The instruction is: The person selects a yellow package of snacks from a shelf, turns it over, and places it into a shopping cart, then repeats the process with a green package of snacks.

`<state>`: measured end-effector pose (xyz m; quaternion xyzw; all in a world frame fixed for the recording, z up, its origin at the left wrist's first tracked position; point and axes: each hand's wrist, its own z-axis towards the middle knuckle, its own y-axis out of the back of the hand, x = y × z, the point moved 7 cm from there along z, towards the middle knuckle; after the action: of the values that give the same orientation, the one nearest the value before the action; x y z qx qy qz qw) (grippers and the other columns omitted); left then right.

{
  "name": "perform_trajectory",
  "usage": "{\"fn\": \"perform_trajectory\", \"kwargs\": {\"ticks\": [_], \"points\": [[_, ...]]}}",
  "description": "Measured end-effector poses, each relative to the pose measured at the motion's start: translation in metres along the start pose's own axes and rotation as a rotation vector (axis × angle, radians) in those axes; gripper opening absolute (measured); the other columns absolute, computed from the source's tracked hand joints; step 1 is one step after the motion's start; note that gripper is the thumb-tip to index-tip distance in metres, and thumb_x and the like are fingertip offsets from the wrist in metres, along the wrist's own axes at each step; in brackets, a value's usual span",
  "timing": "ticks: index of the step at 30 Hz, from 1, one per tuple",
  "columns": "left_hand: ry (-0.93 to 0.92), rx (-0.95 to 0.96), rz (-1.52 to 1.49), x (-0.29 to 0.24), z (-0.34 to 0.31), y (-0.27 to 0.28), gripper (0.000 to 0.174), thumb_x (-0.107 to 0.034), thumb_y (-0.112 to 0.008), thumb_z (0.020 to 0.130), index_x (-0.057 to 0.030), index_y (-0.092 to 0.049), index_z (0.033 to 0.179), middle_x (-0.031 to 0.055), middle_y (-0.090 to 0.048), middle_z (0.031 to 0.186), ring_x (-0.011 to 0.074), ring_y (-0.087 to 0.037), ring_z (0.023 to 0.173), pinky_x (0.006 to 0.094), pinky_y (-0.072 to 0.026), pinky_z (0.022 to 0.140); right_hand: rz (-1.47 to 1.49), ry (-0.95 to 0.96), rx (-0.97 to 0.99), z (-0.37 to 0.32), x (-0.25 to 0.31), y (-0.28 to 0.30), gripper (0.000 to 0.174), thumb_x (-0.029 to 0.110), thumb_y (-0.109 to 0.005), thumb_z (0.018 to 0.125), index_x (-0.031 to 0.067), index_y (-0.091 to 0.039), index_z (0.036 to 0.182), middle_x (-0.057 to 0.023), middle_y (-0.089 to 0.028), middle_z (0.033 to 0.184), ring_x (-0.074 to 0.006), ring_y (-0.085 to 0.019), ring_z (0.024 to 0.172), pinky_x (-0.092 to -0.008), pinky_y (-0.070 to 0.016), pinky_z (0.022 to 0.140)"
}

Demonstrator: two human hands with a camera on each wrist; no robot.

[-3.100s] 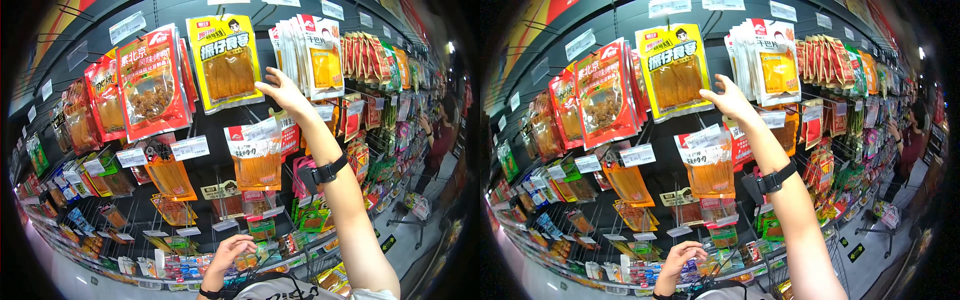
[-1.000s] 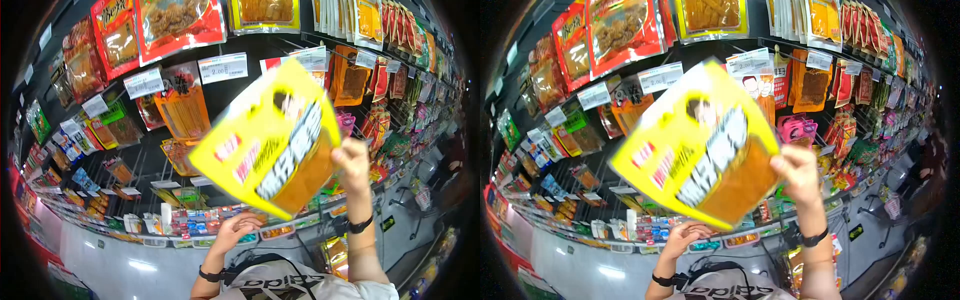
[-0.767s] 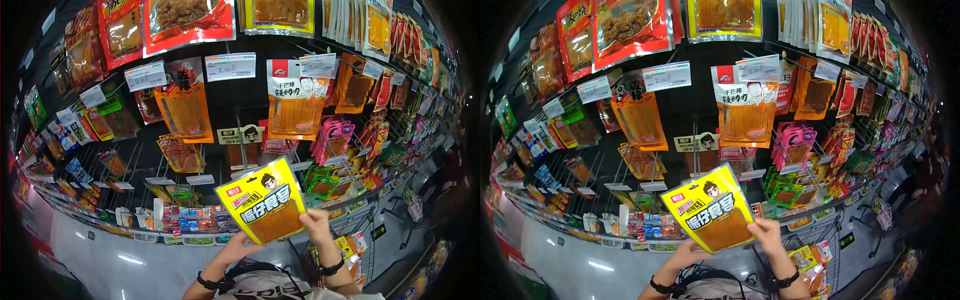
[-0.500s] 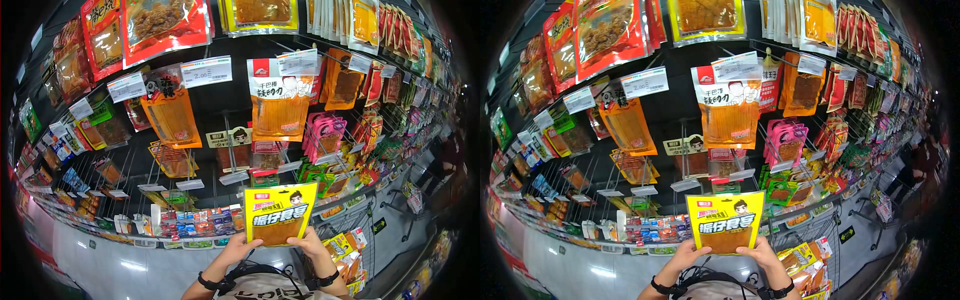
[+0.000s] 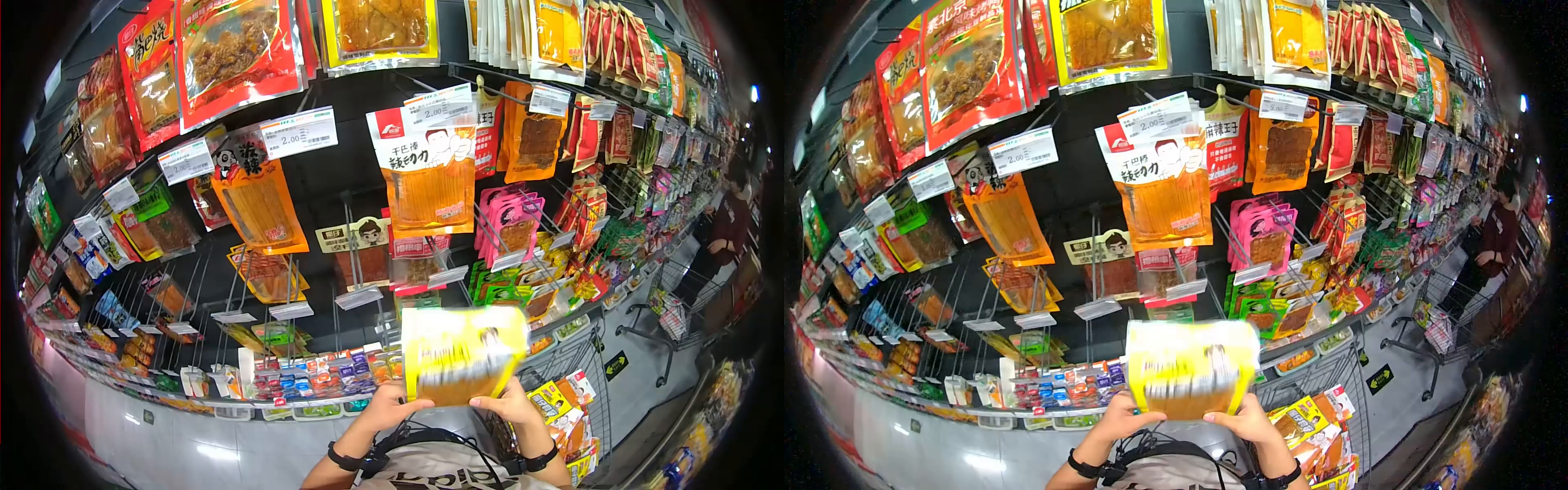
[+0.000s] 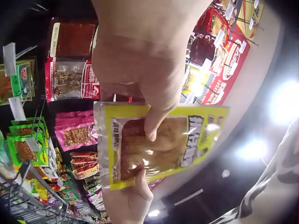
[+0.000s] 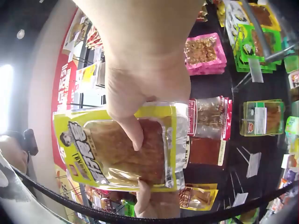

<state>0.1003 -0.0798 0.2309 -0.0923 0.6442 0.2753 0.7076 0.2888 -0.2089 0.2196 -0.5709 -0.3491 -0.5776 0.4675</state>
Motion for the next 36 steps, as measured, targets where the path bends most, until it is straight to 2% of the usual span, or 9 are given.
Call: {"fn": "perform_trajectory", "kwargs": {"ticks": [3, 7, 9, 14, 17, 21, 25, 34, 36], "points": [[-0.409, -0.021, -0.140, -0.041, 0.011, -0.005, 0.022, -0.006, -0.076, 0.085, 0.0018, -0.074, 0.106, 0.0138, -0.075, 0.101, 0.0221, -0.071, 0.091, 0.0310, -0.0526, 0.084, 0.052, 0.155, 0.327, 0.003, 0.028, -0.006, 0.035, 0.002, -0.076, 0.083, -0.0020, -0.070, 0.117, -0.0173, -0.070, 0.118, -0.0221, -0.065, 0.110, -0.0358, -0.0515, 0.095], [0.021, -0.012, -0.042, 0.006, 0.001, -0.006, 0.024, 0.002, -0.072, 0.083, 0.0018, -0.074, 0.107, 0.0161, -0.073, 0.109, 0.0280, -0.069, 0.101, 0.0371, -0.0520, 0.091, -0.081, 0.071, 0.237, -0.001, 0.037, -0.007, 0.030, 0.004, -0.076, 0.083, -0.0024, -0.072, 0.112, -0.0158, -0.071, 0.115, -0.0221, -0.066, 0.107, -0.0354, -0.0520, 0.093], [-0.387, 0.056, -0.082, -0.038, 0.014, -0.007, 0.022, -0.001, -0.076, 0.081, 0.0022, -0.075, 0.103, 0.0148, -0.074, 0.106, 0.0241, -0.070, 0.097, 0.0338, -0.0519, 0.089, -0.047, 0.221, 0.323, 0.000, 0.045, -0.009, 0.026, 0.004, -0.077, 0.084, -0.0019, -0.073, 0.109, -0.0116, -0.073, 0.110, -0.0159, -0.067, 0.100, -0.0319, -0.0535, 0.088], [0.015, -0.007, -0.099, 0.022, 0.001, -0.006, 0.031, 0.005, -0.072, 0.076, 0.0008, -0.075, 0.107, 0.0138, -0.073, 0.109, 0.0300, -0.068, 0.104, 0.0393, -0.0499, 0.095, -0.124, -0.136, 0.124, -0.010, -0.014, 0.014, 0.030, 0.004, -0.076, 0.082, -0.0044, -0.072, 0.110, -0.0209, -0.069, 0.121, -0.0299, -0.065, 0.114, -0.0379, -0.0507, 0.098], [-0.327, 0.084, -0.093, -0.026, 0.011, -0.008, 0.027, 0.003, -0.073, 0.079, 0.0007, -0.075, 0.106, 0.0141, -0.073, 0.108, 0.0279, -0.068, 0.102, 0.0381, -0.0507, 0.093, -0.070, 0.270, 0.413, 0.003, 0.038, -0.008, 0.026, 0.000, -0.074, 0.085, -0.0044, -0.072, 0.111, -0.0176, -0.070, 0.120, -0.0226, -0.067, 0.109, -0.0327, -0.0531, 0.092], [0.099, 0.001, -0.151, 0.022, -0.004, -0.008, 0.029, 0.002, -0.074, 0.080, -0.0012, -0.075, 0.108, 0.0149, -0.072, 0.112, 0.0266, -0.067, 0.104, 0.0372, -0.0503, 0.093, -0.102, -0.188, 0.180, -0.004, -0.007, 0.004, 0.031, 0.002, -0.070, 0.086, -0.0058, -0.069, 0.116, -0.0207, -0.068, 0.124, -0.0301, -0.063, 0.118, -0.0395, -0.0493, 0.100], [-0.324, 0.116, -0.168, -0.028, 0.001, -0.004, 0.025, 0.002, -0.072, 0.084, 0.0010, -0.074, 0.109, 0.0157, -0.071, 0.111, 0.0254, -0.067, 0.103, 0.0370, -0.0505, 0.092, 0.004, 0.070, 0.339, 0.001, 0.013, -0.009, 0.027, 0.001, -0.072, 0.087, -0.0043, -0.070, 0.114, -0.0149, -0.071, 0.115, -0.0213, -0.068, 0.104, -0.0351, -0.0532, 0.091], [0.208, 0.068, -0.108, 0.026, -0.016, -0.011, 0.027, -0.007, -0.077, 0.081, 0.0001, -0.075, 0.107, 0.0124, -0.073, 0.112, 0.0225, -0.065, 0.109, 0.0364, -0.0486, 0.096, -0.053, -0.094, 0.225, -0.012, -0.020, 0.009, 0.034, 0.000, -0.075, 0.083, -0.0028, -0.070, 0.117, -0.0175, -0.070, 0.118, -0.0235, -0.065, 0.111, -0.0344, -0.0504, 0.096], [-0.080, 0.133, -0.125, -0.001, -0.003, -0.010, 0.027, -0.006, -0.078, 0.080, 0.0002, -0.075, 0.106, 0.0119, -0.072, 0.112, 0.0214, -0.066, 0.106, 0.0361, -0.0500, 0.094, -0.015, -0.017, 0.324, -0.005, 0.000, -0.001, 0.034, 0.001, -0.077, 0.082, -0.0028, -0.070, 0.115, -0.0151, -0.071, 0.114, -0.0221, -0.065, 0.109, -0.0367, -0.0489, 0.099]]}}
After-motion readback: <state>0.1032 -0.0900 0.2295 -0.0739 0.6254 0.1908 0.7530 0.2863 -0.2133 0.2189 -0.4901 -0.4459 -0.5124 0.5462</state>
